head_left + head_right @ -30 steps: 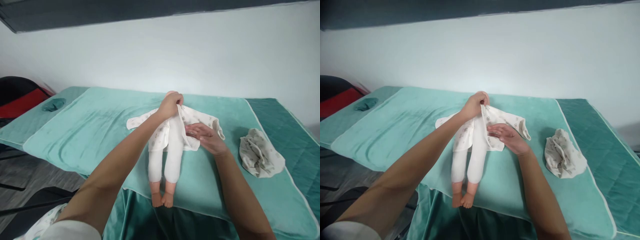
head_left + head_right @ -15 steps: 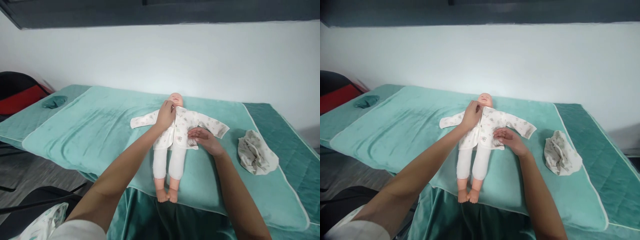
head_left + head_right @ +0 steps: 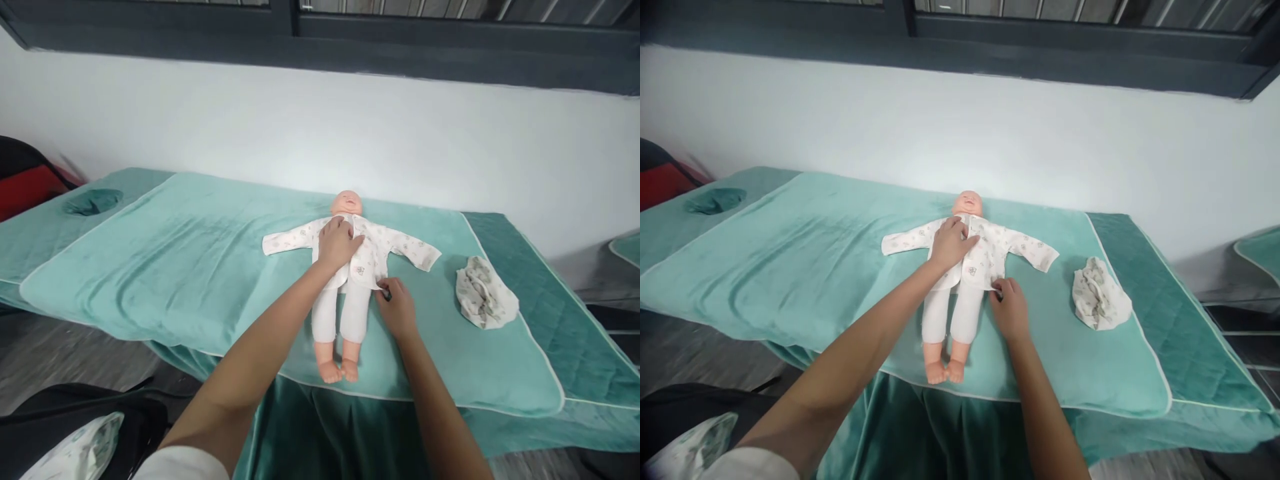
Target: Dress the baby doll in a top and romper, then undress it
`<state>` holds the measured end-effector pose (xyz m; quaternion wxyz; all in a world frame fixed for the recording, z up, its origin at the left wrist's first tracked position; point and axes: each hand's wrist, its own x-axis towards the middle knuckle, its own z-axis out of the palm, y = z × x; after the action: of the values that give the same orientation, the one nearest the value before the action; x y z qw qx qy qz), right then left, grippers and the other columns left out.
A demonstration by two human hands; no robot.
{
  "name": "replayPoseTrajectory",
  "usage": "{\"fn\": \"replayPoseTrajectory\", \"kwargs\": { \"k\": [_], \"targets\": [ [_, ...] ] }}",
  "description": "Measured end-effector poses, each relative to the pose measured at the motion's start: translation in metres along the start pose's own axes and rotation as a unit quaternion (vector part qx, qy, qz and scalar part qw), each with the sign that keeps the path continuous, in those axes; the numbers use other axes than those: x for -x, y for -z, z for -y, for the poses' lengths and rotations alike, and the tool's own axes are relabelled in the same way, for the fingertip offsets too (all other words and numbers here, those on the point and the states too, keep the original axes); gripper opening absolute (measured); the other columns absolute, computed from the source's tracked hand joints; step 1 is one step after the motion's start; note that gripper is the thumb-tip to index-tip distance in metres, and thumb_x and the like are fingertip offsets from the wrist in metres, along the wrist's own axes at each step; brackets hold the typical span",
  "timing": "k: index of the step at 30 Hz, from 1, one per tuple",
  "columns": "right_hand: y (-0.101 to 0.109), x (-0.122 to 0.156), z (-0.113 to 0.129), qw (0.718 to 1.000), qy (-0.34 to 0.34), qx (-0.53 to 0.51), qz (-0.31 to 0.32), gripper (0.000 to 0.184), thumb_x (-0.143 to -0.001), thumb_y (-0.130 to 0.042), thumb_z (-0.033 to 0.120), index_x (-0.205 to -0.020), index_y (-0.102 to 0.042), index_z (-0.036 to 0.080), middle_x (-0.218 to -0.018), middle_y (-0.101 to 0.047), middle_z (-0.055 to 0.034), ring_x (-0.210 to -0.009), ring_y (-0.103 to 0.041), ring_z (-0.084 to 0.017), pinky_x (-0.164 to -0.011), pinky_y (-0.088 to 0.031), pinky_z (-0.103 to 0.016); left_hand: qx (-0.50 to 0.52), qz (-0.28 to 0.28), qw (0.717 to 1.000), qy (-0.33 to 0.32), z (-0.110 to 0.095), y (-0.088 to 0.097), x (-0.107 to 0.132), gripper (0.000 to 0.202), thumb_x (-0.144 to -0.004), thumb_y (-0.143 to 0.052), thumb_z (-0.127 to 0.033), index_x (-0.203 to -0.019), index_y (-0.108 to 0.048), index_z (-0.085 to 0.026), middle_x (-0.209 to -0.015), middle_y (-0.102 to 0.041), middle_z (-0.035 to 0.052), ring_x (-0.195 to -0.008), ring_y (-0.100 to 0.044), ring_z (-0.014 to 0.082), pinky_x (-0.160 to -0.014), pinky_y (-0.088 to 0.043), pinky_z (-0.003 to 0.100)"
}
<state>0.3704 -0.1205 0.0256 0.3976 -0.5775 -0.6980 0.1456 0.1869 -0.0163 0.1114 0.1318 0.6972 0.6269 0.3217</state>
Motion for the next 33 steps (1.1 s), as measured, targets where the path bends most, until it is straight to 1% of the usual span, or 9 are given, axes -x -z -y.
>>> {"fn": "replayPoseTrajectory", "kwargs": {
  "k": [3,6,10,14,16,20,24,27,33],
  "targets": [
    [0.004,0.004,0.006,0.997,0.013,-0.061,0.051,0.014,-0.093,-0.054,0.036,-0.086,-0.058,0.025,-0.080,-0.058,-0.0025,-0.072,-0.055,-0.020,-0.071,-0.048,-0.035,-0.015,-0.021,0.999,-0.019,0.000,-0.003,0.003,0.016,-0.092,-0.061,-0.034,-0.083,-0.054,-0.022,-0.142,-0.056,0.0089,-0.133,-0.051,0.0287,-0.114,-0.036,0.047],
    [0.008,0.000,0.003,0.982,-0.023,-0.174,0.068,0.020,-0.092,-0.058,0.044,-0.091,-0.061,0.025,-0.085,-0.063,-0.0026,-0.077,-0.058,-0.019,-0.075,-0.050,-0.034,0.008,-0.039,0.999,-0.036,0.006,-0.003,0.004,0.011,-0.094,-0.054,-0.027,-0.084,-0.051,-0.023,-0.130,-0.063,0.0103,-0.126,-0.057,0.0253,-0.106,-0.042,0.041],
    [0.015,-0.029,-0.022,0.976,-0.129,-0.169,-0.055,0.032,-0.087,-0.061,0.048,-0.104,-0.062,0.021,-0.105,-0.068,-0.0080,-0.092,-0.063,-0.022,-0.087,-0.052,-0.038,0.072,-0.064,0.995,0.023,0.017,-0.003,-0.003,0.013,-0.095,-0.050,-0.026,-0.083,-0.046,-0.025,-0.110,-0.068,0.0062,-0.109,-0.063,0.0225,-0.092,-0.046,0.037],
    [0.029,-0.071,-0.062,0.975,-0.075,-0.007,-0.209,0.032,-0.087,-0.055,0.041,-0.110,-0.060,0.019,-0.120,-0.062,-0.0116,-0.114,-0.056,-0.025,-0.098,-0.047,-0.041,0.097,-0.070,0.993,0.024,0.025,-0.004,-0.006,0.005,-0.092,-0.055,-0.026,-0.096,-0.051,-0.026,-0.113,-0.067,0.0027,-0.107,-0.061,0.0212,-0.095,-0.044,0.038],
    [0.038,-0.086,-0.082,0.950,-0.136,0.042,-0.278,0.034,-0.085,-0.055,0.041,-0.109,-0.060,0.017,-0.114,-0.061,-0.0122,-0.108,-0.057,-0.025,-0.097,-0.046,-0.042,0.088,-0.058,0.994,0.006,0.028,-0.002,-0.007,0.011,-0.092,-0.056,-0.028,-0.102,-0.053,-0.027,-0.115,-0.066,0.0021,-0.108,-0.060,0.0212,-0.096,-0.043,0.037],
    [0.048,-0.100,-0.104,0.932,-0.261,0.057,-0.247,0.041,-0.080,-0.063,0.049,-0.103,-0.060,0.016,-0.092,-0.061,-0.0068,-0.082,-0.056,-0.022,-0.086,-0.047,-0.041,0.085,-0.043,0.995,-0.010,0.029,-0.001,-0.020,0.010,-0.092,-0.060,-0.035,-0.092,-0.056,-0.026,-0.113,-0.065,0.0022,-0.108,-0.059,0.0211,-0.094,-0.043,0.036],
    [0.046,-0.111,-0.111,0.953,-0.222,0.054,-0.197,0.030,-0.076,-0.062,0.038,-0.099,-0.064,0.018,-0.085,-0.063,-0.0036,-0.076,-0.055,-0.020,-0.082,-0.047,-0.039,0.099,-0.017,0.995,0.018,0.022,-0.004,-0.047,0.018,-0.088,-0.065,-0.035,-0.079,-0.057,-0.023,-0.109,-0.066,0.0028,-0.108,-0.058,0.0226,-0.094,-0.042,0.036],
    [0.045,-0.123,-0.118,0.950,-0.211,0.008,-0.231,0.029,-0.072,-0.059,0.029,-0.097,-0.065,0.018,-0.083,-0.064,-0.0030,-0.074,-0.056,-0.019,-0.079,-0.048,-0.036,0.089,-0.003,0.996,0.025,0.018,-0.009,-0.061,0.019,-0.087,-0.065,-0.028,-0.073,-0.054,-0.021,-0.102,-0.066,0.0035,-0.104,-0.058,0.0225,-0.091,-0.041,0.035],
    [0.041,-0.140,-0.134,0.942,-0.187,-0.028,-0.279,0.032,-0.071,-0.056,0.027,-0.101,-0.065,0.018,-0.092,-0.069,-0.0045,-0.086,-0.063,-0.021,-0.088,-0.050,-0.038,0.151,-0.071,0.985,0.049,0.025,-0.018,-0.064,0.020,-0.095,-0.051,-0.024,-0.077,-0.043,-0.023,-0.081,-0.057,0.0013,-0.076,-0.053,0.0168,-0.076,-0.040,0.032]
  ]
}}
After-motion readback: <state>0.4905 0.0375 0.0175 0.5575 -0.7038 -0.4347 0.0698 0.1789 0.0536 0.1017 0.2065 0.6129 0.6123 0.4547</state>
